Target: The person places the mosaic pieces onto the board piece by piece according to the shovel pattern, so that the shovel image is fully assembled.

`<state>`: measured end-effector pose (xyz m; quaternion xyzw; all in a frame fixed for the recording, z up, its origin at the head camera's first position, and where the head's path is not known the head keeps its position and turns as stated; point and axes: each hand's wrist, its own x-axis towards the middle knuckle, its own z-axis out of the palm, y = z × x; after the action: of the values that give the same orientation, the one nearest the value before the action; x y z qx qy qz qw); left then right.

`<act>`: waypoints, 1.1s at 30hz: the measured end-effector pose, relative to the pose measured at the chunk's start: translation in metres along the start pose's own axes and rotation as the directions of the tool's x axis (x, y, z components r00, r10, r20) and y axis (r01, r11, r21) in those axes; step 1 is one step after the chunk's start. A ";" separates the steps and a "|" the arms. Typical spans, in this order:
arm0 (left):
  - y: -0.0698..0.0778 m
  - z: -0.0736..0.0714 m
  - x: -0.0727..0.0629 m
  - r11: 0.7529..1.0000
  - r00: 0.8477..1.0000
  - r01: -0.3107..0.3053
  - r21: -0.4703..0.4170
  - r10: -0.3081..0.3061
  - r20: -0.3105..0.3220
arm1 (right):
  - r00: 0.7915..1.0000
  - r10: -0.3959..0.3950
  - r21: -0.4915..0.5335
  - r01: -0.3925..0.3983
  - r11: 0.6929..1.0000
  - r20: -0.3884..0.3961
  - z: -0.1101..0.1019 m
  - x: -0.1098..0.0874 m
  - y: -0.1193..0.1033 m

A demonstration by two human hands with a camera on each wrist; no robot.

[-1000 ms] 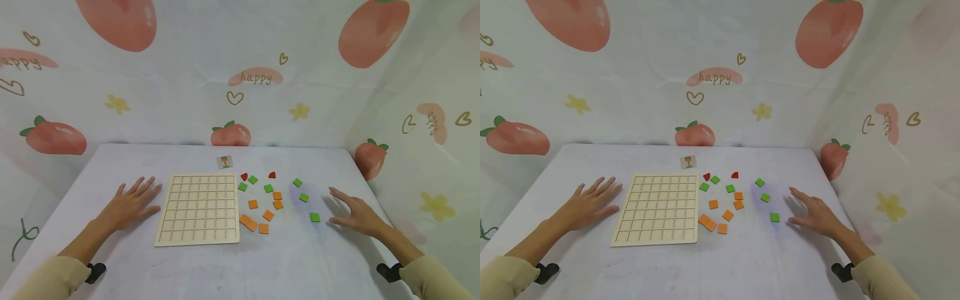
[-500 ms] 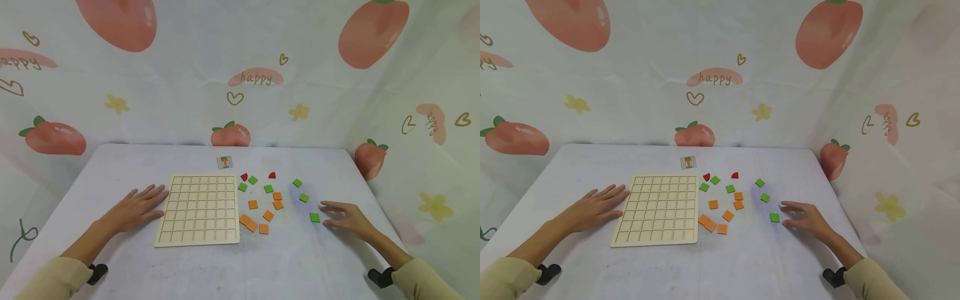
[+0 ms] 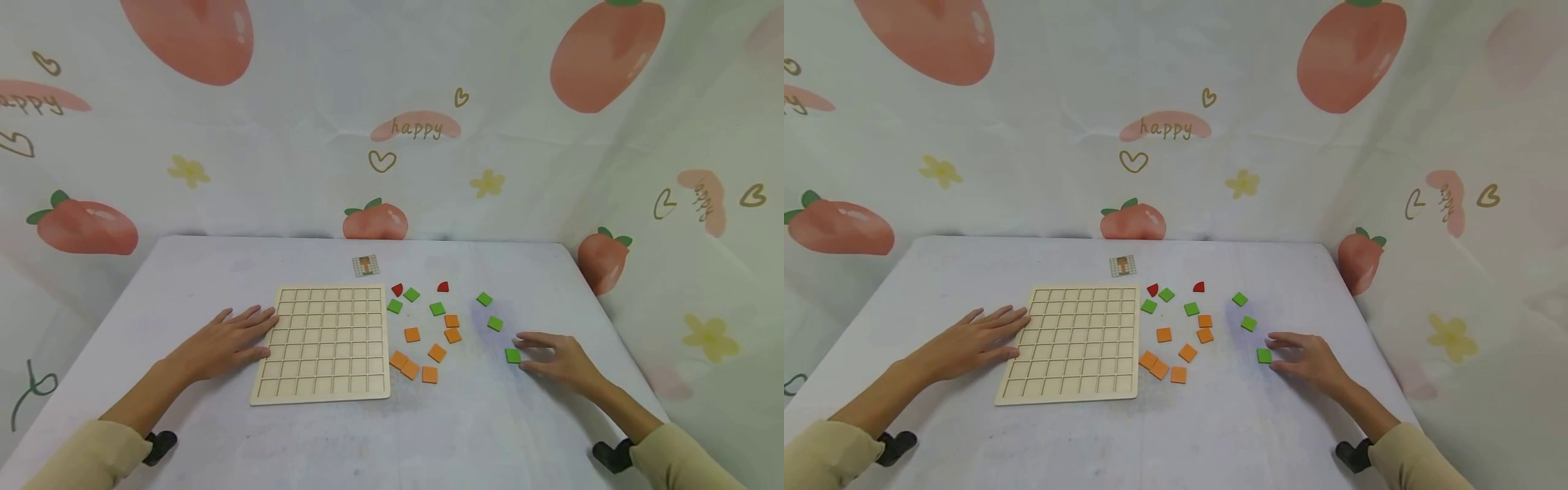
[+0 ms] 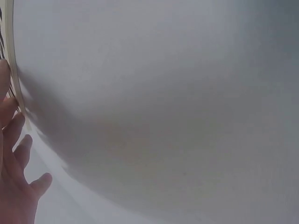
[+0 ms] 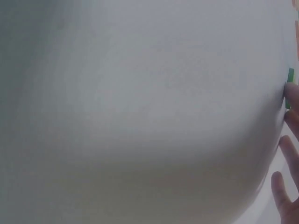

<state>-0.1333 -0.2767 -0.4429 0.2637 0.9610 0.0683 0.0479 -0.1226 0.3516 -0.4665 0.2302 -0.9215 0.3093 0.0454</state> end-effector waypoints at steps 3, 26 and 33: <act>0.001 0.000 0.000 1.000 1.000 0.006 -0.001 -0.006 -0.002 | 1.000 -0.021 -0.019 0.021 1.000 -0.002 0.002 0.002 0.000; -0.001 -0.002 0.000 0.998 0.999 -0.032 0.055 0.032 -0.008 | 0.993 -0.052 0.109 0.040 0.993 0.111 0.027 0.034 -0.043; 0.000 -0.002 0.000 0.996 0.999 -0.047 0.071 0.047 -0.003 | 0.980 -0.117 0.147 0.093 0.985 0.161 0.045 0.049 -0.062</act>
<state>-0.1340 -0.2772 -0.4409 0.2875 0.9565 0.0361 0.0345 -0.1357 0.2615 -0.4578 0.3068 -0.8848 0.3492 -0.0328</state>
